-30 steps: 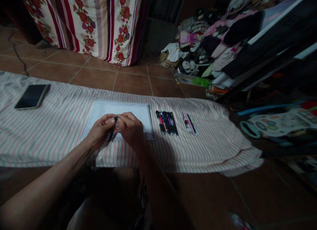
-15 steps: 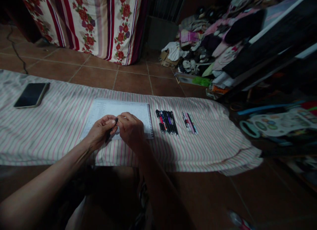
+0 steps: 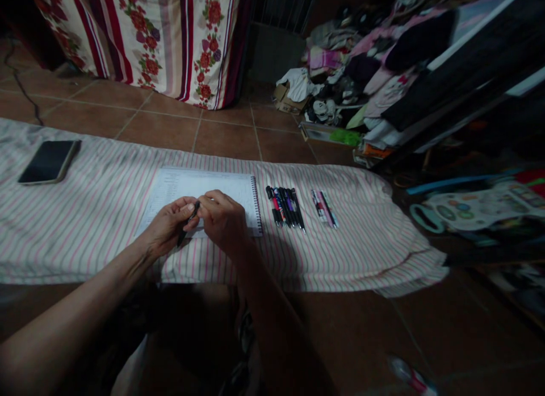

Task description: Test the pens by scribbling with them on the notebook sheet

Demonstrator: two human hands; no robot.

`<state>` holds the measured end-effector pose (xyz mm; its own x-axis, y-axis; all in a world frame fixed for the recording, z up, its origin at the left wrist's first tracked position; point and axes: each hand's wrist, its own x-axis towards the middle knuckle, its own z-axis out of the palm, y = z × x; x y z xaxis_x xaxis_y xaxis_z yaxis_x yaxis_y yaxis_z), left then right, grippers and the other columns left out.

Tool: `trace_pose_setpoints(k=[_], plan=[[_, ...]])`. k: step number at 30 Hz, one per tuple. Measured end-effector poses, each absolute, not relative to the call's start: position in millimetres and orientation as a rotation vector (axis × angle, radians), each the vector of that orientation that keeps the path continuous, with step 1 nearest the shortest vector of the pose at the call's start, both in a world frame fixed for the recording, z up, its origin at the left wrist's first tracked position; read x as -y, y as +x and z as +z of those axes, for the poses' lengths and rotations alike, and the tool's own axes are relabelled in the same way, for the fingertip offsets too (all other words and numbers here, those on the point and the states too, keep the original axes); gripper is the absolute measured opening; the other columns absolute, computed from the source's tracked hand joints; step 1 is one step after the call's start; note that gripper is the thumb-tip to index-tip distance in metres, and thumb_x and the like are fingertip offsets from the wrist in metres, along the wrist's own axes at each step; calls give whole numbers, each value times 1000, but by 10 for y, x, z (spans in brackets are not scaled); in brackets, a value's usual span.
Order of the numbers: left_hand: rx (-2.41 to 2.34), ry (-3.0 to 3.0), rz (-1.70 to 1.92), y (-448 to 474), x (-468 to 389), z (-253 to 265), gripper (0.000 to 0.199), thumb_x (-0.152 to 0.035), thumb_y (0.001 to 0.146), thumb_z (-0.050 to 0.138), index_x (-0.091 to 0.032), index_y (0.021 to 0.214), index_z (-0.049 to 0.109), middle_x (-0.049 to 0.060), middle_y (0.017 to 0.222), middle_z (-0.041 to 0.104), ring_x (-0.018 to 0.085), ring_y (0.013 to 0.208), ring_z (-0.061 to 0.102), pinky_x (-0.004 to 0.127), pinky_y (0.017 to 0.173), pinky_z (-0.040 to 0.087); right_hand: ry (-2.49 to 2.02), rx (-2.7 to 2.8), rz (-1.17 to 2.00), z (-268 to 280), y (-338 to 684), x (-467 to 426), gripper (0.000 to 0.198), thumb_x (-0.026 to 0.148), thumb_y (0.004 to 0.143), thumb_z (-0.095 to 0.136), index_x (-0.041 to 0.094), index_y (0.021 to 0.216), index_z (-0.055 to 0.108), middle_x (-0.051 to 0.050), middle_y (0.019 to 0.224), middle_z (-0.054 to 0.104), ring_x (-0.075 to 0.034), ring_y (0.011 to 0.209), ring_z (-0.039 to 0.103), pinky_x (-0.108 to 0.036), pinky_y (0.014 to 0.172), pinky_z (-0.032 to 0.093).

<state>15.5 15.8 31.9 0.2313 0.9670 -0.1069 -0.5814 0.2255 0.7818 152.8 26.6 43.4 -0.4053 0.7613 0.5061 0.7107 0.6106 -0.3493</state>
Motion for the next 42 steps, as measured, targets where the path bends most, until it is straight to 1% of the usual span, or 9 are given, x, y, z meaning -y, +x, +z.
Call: trace_pose_setpoints(k=[6,12,17,25,29,32,37,42], plan=[[-653,713,1190,150,-152,309,20,-22,67,71,-13,77,55,0,64,60,3,40,37,18,42,23,-1136,2190,135,443,1547,-261,26,17,86,37,18,84,64,-5,91,61,-14,81,56,-25,75,42],[-642,721,1169,124,-156,320,19,-23,69,70,-13,73,54,1,64,60,3,40,37,18,40,21,-1115,2174,192,455,1545,-253,28,19,88,36,18,87,64,-5,91,61,-14,83,57,-24,78,43],[-620,661,1140,104,-165,320,20,-21,68,70,-13,75,54,1,62,60,2,39,37,16,39,20,-1115,2179,189,463,1534,-250,28,18,88,36,17,91,64,-6,93,61,-15,84,57,-25,78,44],[-614,664,1169,104,-164,312,21,-21,69,70,-14,78,52,1,64,60,3,39,37,16,39,22,-1108,2153,182,441,1524,-264,28,19,88,38,16,90,65,-6,90,61,-15,82,58,-24,75,44],[-626,651,1179,106,-169,309,23,-20,69,69,-15,84,52,1,65,61,3,39,37,15,40,22,-1108,2145,194,414,1524,-276,28,20,88,39,16,94,66,-6,91,61,-14,83,58,-24,75,44],[-653,650,1197,107,-178,314,24,-20,66,71,-15,81,53,1,64,61,3,39,37,16,39,22,-1107,2128,204,403,1519,-282,28,21,88,40,17,97,66,-6,92,62,-14,83,58,-24,76,45],[-662,682,1224,113,-186,308,22,-21,66,71,-13,77,54,1,65,61,4,41,40,17,41,25,-1095,2121,205,398,1527,-303,28,20,87,42,16,100,66,-6,93,62,-14,83,59,-24,77,46],[-658,710,1211,115,-181,309,19,-21,69,69,-12,80,57,2,68,61,5,45,45,17,43,29,-1093,2116,203,397,1551,-321,28,20,87,43,18,100,67,-6,93,62,-14,82,59,-24,77,47]])
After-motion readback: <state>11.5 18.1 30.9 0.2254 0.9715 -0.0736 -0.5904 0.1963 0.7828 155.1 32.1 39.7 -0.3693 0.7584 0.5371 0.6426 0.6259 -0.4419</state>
